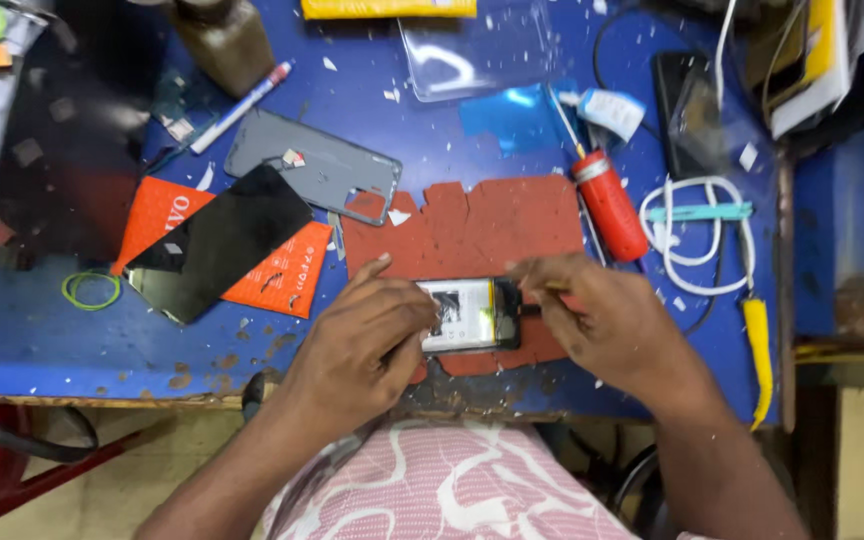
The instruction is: The person uses a screwdriver to pry and adjust internal components of a disassembled smartphone. They briefly test the screen, then apply glue to the phone's back cover using a glue gun.
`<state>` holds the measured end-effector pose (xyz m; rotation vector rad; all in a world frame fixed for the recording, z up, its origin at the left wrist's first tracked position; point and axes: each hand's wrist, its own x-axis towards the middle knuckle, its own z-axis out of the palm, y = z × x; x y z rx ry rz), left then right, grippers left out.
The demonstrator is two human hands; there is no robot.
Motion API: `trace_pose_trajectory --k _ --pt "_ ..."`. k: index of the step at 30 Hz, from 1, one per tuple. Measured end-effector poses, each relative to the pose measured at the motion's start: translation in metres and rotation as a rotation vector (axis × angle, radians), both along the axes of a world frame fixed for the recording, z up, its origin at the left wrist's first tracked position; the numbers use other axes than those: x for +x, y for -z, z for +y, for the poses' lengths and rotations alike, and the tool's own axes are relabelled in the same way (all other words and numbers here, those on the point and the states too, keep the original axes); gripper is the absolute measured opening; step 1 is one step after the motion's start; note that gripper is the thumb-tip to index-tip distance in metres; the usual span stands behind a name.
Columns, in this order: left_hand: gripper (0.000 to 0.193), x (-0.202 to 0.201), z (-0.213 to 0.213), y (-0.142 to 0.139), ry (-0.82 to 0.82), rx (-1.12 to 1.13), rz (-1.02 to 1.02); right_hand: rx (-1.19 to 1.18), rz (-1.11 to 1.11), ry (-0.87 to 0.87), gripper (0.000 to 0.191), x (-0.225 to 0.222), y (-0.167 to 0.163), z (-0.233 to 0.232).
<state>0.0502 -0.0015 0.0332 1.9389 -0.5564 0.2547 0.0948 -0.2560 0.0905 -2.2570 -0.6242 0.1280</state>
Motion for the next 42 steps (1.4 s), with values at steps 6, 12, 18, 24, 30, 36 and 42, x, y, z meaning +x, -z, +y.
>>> trace_pose_trajectory --k 6,12,18,24,30,36,42 --pt "0.004 -0.002 -0.004 -0.004 -0.015 -0.063 0.017 -0.051 -0.179 -0.022 0.027 -0.002 0.004 -0.004" --pt "0.009 -0.005 -0.011 -0.002 0.015 -0.105 0.073 -0.142 -0.214 0.069 0.029 -0.003 0.015 -0.013" --pt "0.007 -0.005 -0.013 -0.007 0.035 -0.136 0.064 -0.251 -0.160 0.165 0.030 -0.006 0.007 -0.007" --pt "0.015 -0.004 -0.018 0.001 0.027 -0.080 0.069 -0.370 -0.148 0.160 0.021 -0.007 0.009 -0.007" --pt "0.014 -0.005 -0.023 0.006 0.012 -0.059 0.092 -0.259 -0.185 0.044 0.019 -0.009 0.014 -0.013" --pt "0.015 -0.003 -0.027 0.008 -0.007 -0.061 0.085 -0.142 -0.213 -0.068 0.025 -0.006 0.015 -0.013" --pt "0.014 -0.001 -0.035 0.011 -0.019 -0.043 0.099 -0.175 -0.208 0.082 0.028 -0.016 0.009 -0.010"
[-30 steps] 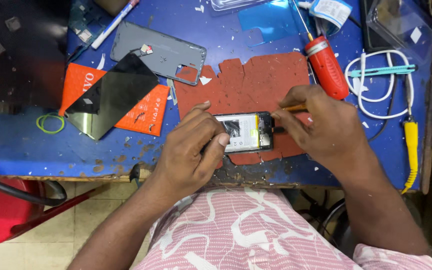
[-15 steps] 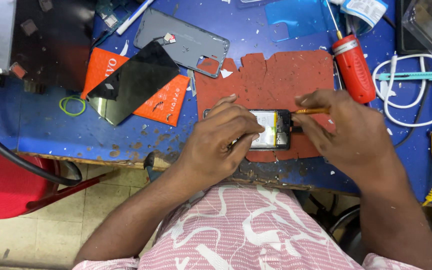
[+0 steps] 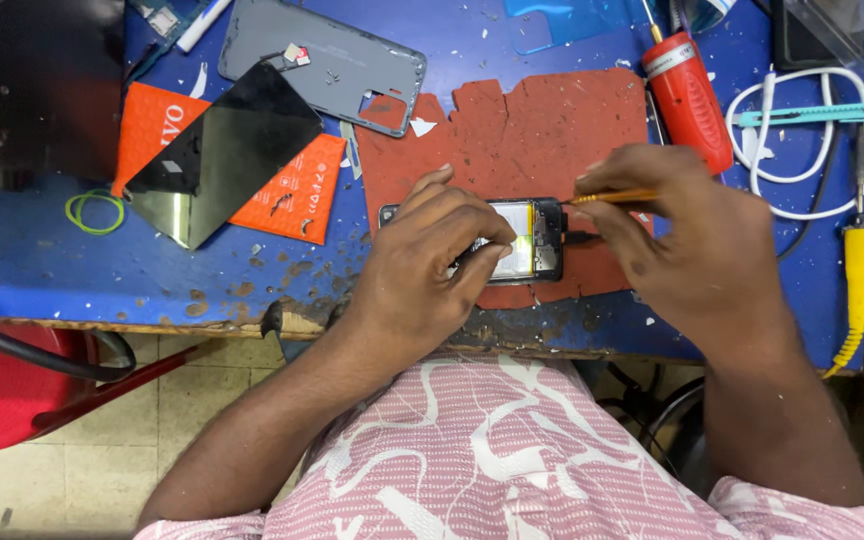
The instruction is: The person uses a screwdriver to pry and adjust internal components of a disassembled smartphone. They briefly test the screen, then apply glue to the phone's back cover using a glue gun.
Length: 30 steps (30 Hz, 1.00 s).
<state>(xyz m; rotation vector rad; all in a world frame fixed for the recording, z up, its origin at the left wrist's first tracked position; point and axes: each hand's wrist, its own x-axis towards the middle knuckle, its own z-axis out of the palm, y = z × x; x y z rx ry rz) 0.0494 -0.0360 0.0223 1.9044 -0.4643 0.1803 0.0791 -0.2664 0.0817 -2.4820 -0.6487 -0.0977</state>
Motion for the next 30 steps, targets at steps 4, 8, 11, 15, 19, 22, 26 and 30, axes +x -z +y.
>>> trace_pose_trajectory --k 4,8,11,15,19,22,26,30 --pt "0.016 0.001 -0.002 0.003 0.001 -0.033 0.016 0.664 0.169 -0.058 0.039 -0.017 0.002 0.005" --pt "0.016 0.003 -0.006 0.005 0.028 -0.068 0.025 0.640 0.096 -0.101 0.044 -0.032 0.010 0.005" --pt "0.016 0.003 -0.009 0.005 0.038 -0.055 0.029 0.642 0.098 -0.129 0.046 -0.034 0.016 0.003" --pt "0.017 0.001 -0.010 0.003 0.032 -0.020 0.020 0.662 0.133 -0.126 0.044 -0.034 0.019 0.002" --pt "0.018 0.001 -0.011 0.003 0.027 0.031 -0.007 0.596 0.135 -0.131 0.035 -0.035 0.016 0.004" --pt "0.017 -0.001 -0.013 0.004 0.025 0.077 -0.019 0.463 0.120 -0.088 0.030 -0.038 0.012 0.004" --pt "0.019 -0.003 -0.016 0.006 0.029 0.063 -0.045 0.250 -0.063 -0.063 0.038 -0.042 0.009 0.002" --pt "0.019 -0.004 -0.017 0.006 0.045 0.085 -0.046 0.207 -0.165 -0.072 0.046 -0.044 0.009 0.001"
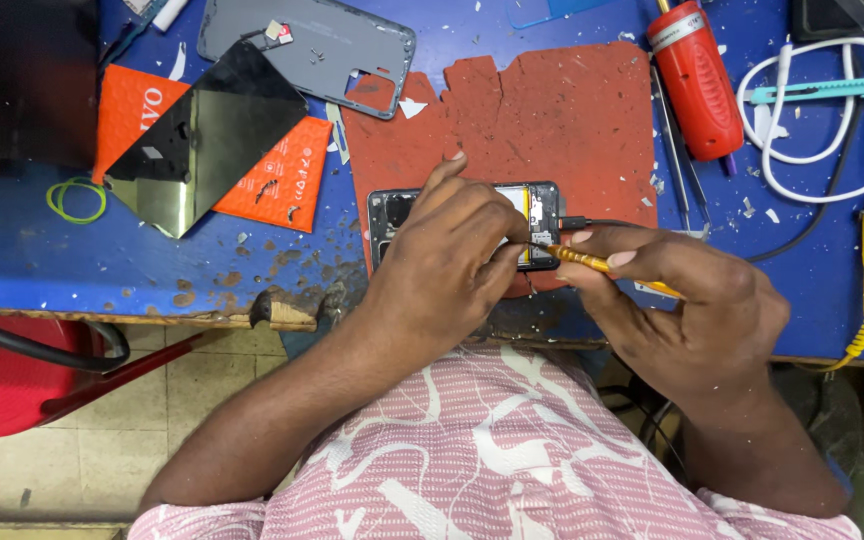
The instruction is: The person uses a screwdriver to pry and adjust internal components of a disassembled smartphone. They briefly test the screen, then apply glue to the phone's back cover using a glue gun.
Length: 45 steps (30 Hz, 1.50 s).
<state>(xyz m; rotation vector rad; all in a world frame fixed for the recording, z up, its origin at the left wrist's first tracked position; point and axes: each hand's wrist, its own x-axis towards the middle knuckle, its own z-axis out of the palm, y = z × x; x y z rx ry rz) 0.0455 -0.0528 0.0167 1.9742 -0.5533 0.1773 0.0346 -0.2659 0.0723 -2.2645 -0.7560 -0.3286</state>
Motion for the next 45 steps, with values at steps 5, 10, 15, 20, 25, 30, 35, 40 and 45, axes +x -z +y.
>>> trace_pose_trajectory --k 5,10,15,20,25,30,35,40,45 --pt "0.037 -0.003 0.001 -0.006 0.093 0.191 -0.011 0.125 0.241 -0.030 0.038 0.001 0.000 -0.004" --pt "0.059 -0.004 0.007 -0.013 0.066 0.375 -0.056 -0.053 0.193 -0.049 0.038 0.002 0.000 -0.004" --pt "0.058 -0.002 0.008 -0.012 0.038 0.436 -0.054 -0.189 0.185 -0.077 0.040 0.000 -0.001 -0.008" --pt "0.051 -0.003 0.005 -0.008 0.005 0.408 -0.051 -0.121 0.164 -0.121 0.041 0.000 0.008 -0.010" --pt "0.046 -0.004 0.002 -0.003 -0.026 0.402 -0.073 -0.129 0.155 -0.122 0.043 -0.001 0.012 -0.011" --pt "0.046 -0.004 0.002 -0.002 -0.037 0.401 -0.079 -0.132 0.169 -0.125 0.044 -0.001 0.012 -0.013" --pt "0.046 -0.005 0.001 -0.002 -0.041 0.394 -0.081 -0.103 0.156 -0.134 0.045 0.001 0.014 -0.013" --pt "0.046 -0.004 0.002 -0.001 -0.038 0.389 -0.078 -0.143 0.218 -0.072 0.041 0.000 0.011 -0.011" --pt "0.045 -0.004 0.001 -0.001 -0.039 0.393 -0.079 -0.191 0.215 -0.041 0.039 -0.002 0.009 -0.011"
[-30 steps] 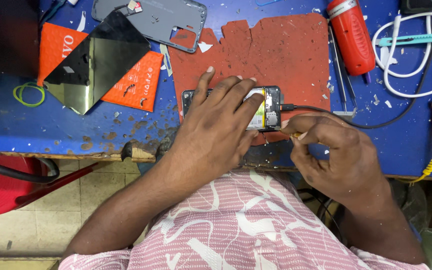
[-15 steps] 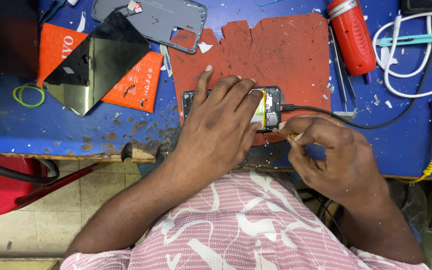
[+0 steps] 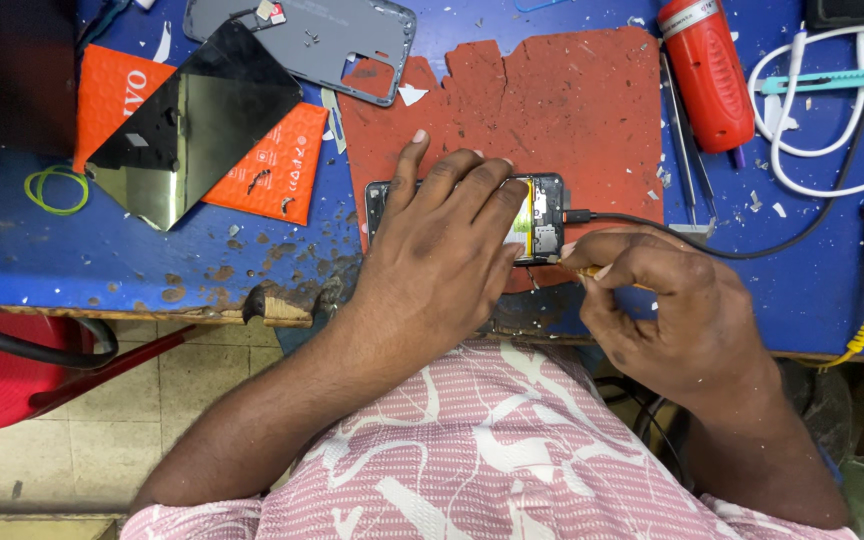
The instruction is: The person uses a screwdriver to pry and adjust internal components of a disassembled smartphone. They briefly test the screen, then apply glue to the phone's back cover using a glue gun.
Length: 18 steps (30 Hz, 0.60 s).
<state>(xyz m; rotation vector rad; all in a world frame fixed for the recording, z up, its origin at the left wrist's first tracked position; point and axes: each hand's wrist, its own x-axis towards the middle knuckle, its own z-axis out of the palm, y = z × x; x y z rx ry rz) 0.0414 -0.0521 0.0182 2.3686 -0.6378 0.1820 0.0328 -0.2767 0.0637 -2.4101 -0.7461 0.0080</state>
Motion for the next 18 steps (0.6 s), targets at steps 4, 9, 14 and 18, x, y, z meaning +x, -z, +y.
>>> trace_pose_trajectory --k 4,9,14,18 --pt "0.043 0.000 0.000 -0.001 -0.004 -0.011 0.002 0.079 -0.093 -0.103 0.042 0.004 0.003 -0.001" --pt "0.044 0.001 0.001 -0.001 0.002 0.013 0.007 -0.045 -0.138 -0.082 0.046 0.007 -0.002 0.002" --pt "0.044 0.001 0.001 -0.002 -0.003 0.000 0.003 -0.020 -0.083 -0.126 0.029 0.007 -0.014 0.008" --pt "0.044 0.000 0.001 -0.002 0.003 0.006 0.001 -0.310 0.065 0.166 0.027 0.005 -0.017 0.013"
